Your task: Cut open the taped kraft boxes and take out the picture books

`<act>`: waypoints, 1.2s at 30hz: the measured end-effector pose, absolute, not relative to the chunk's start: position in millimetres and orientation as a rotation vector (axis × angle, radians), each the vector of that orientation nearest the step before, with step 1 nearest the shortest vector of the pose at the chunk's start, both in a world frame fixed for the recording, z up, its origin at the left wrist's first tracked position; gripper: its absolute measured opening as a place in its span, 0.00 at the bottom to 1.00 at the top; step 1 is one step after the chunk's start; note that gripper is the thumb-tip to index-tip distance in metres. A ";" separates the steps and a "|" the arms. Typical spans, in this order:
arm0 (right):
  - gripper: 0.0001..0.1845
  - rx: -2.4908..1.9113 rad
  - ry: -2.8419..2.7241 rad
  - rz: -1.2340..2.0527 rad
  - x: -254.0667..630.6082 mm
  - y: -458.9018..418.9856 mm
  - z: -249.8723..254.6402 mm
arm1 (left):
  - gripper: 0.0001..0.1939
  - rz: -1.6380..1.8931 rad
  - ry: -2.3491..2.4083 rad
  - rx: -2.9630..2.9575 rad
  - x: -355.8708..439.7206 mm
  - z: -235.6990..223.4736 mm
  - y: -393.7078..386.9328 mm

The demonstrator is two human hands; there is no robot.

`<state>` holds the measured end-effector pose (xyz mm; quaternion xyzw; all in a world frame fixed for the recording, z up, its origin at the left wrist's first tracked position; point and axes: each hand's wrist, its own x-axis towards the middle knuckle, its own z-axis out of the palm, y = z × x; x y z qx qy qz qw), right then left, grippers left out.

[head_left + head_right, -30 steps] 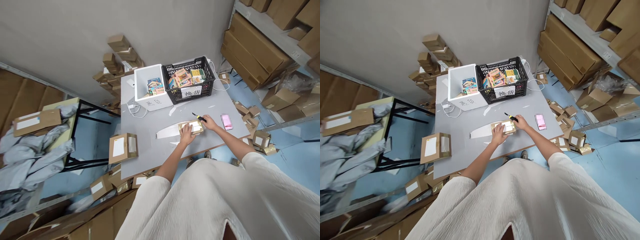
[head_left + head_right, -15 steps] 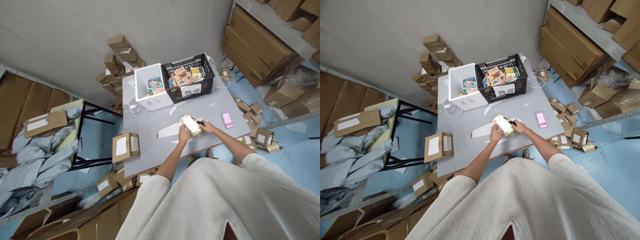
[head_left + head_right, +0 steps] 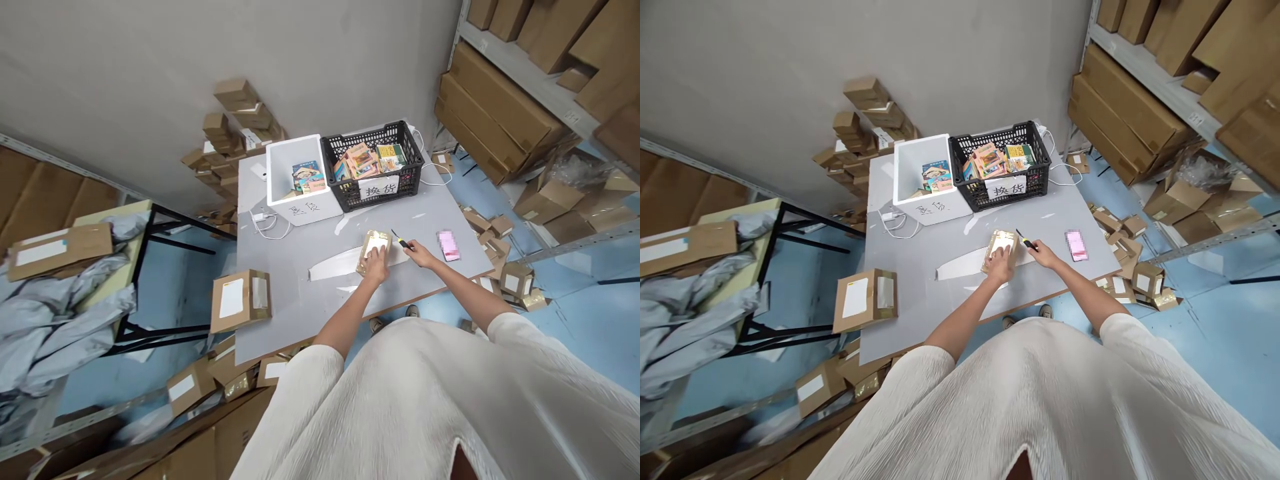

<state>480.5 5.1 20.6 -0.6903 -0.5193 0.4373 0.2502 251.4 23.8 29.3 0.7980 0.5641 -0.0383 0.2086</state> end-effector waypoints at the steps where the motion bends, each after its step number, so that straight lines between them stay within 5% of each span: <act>1: 0.17 -1.884 -1.385 1.199 479.4 5.6 21.9 | 0.53 -0.131 1.488 2.273 245.1 30.0 24.9; 5: 0.16 -1.839 -1.333 1.289 470.2 5.9 27.8 | 0.52 -0.183 1.243 2.392 222.5 32.9 29.7; 13: 0.15 -1.644 -1.346 1.711 477.4 1.8 43.9 | 0.29 -0.185 1.348 2.397 230.3 35.9 29.6; 31: 0.14 -1.800 -2.463 0.908 525.3 51.2 52.1 | 0.28 -0.112 1.304 2.427 225.5 32.6 24.8; 36: 0.18 -1.854 -2.604 0.965 510.2 56.0 53.2 | 0.27 -0.082 1.269 2.453 221.5 30.4 24.0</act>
